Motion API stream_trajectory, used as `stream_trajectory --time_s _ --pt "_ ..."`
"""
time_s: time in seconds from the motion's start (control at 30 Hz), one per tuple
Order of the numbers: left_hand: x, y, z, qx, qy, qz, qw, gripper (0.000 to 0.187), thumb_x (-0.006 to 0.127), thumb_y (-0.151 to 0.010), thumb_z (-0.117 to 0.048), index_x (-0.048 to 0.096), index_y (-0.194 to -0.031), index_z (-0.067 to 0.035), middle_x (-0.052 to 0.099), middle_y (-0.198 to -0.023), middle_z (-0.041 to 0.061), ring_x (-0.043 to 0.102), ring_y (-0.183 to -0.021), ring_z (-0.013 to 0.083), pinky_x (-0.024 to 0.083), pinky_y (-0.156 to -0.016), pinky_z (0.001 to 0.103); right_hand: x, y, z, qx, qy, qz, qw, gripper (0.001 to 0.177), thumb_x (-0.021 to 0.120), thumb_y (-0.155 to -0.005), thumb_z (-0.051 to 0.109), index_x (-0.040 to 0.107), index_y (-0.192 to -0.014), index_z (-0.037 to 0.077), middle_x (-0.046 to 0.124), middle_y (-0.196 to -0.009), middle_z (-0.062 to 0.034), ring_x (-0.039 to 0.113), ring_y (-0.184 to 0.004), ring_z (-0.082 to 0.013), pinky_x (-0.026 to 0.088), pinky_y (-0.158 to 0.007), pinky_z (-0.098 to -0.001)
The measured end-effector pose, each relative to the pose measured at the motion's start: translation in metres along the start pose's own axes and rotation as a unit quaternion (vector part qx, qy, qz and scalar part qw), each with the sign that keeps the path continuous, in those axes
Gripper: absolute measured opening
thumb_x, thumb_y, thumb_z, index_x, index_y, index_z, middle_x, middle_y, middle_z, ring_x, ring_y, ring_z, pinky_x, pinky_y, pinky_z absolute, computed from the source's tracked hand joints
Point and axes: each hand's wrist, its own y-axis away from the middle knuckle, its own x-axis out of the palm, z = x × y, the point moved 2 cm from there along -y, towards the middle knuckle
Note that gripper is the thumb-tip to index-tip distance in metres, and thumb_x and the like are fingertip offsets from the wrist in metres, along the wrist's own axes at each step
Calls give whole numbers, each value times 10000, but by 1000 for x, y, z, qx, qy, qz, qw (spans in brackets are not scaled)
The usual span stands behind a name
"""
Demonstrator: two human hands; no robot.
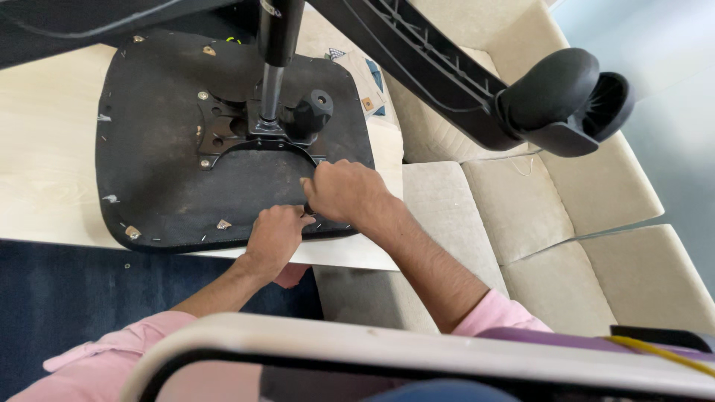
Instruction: The person uses a screwdriver to tighten screws on the underside of an overturned office chair. The chair is placed on a white surface while the person works on the central mounting plate, repeatedly turning the screwdriver to secure the fasteners.
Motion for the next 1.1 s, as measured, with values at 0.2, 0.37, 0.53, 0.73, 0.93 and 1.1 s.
stream_trajectory --time_s 0.2,0.37,0.53,0.73,0.93,1.1 --pt "3 -1 7 55 0 -37 998 246 639 -962 -244 746 -1006 -27 756 -923 177 740 -858 358 597 -767 466 -15 31 -11 -165 130 -28 977 487 709 -896 296 615 -1349 143 684 -1167 -177 738 -959 -367 615 -741 -450" --pt "2 -1 4 71 -12 -38 997 258 626 -956 -233 743 -1006 -8 755 -925 168 755 -855 324 614 -769 431 -23 37 -9 -172 154 12 973 309 625 -971 230 605 -1215 41 710 -928 -209 762 -815 -338 619 -669 -438" --pt "-2 1 1 32 8 -9 999 300 600 -992 -258 732 -1004 11 749 -922 186 753 -850 335 613 -773 436 -26 29 0 -111 143 62 982 336 612 -993 323 650 -1069 -2 731 -736 -200 765 -727 -339 611 -668 -448" --pt "-9 0 -7 -13 40 26 999 281 553 -1020 -225 734 -1017 -10 747 -924 195 746 -860 359 603 -791 463 -33 16 0 -103 126 44 986 381 624 -954 336 702 -932 -37 724 -749 -247 755 -741 -376 611 -705 -482" --pt "-13 -3 -9 -37 47 60 996 287 550 -1032 -233 718 -1007 -3 745 -881 201 761 -851 348 613 -802 456 -35 5 -1 -87 86 34 992 403 627 -931 364 763 -898 -14 735 -792 -263 752 -808 -393 597 -798 -500" --pt "-14 -3 -8 -45 60 59 995 284 548 -1023 -234 716 -970 -12 751 -871 174 766 -840 324 609 -798 449 -33 0 -3 -43 64 52 996 416 620 -929 392 775 -936 6 745 -823 -264 766 -840 -386 609 -807 -492"
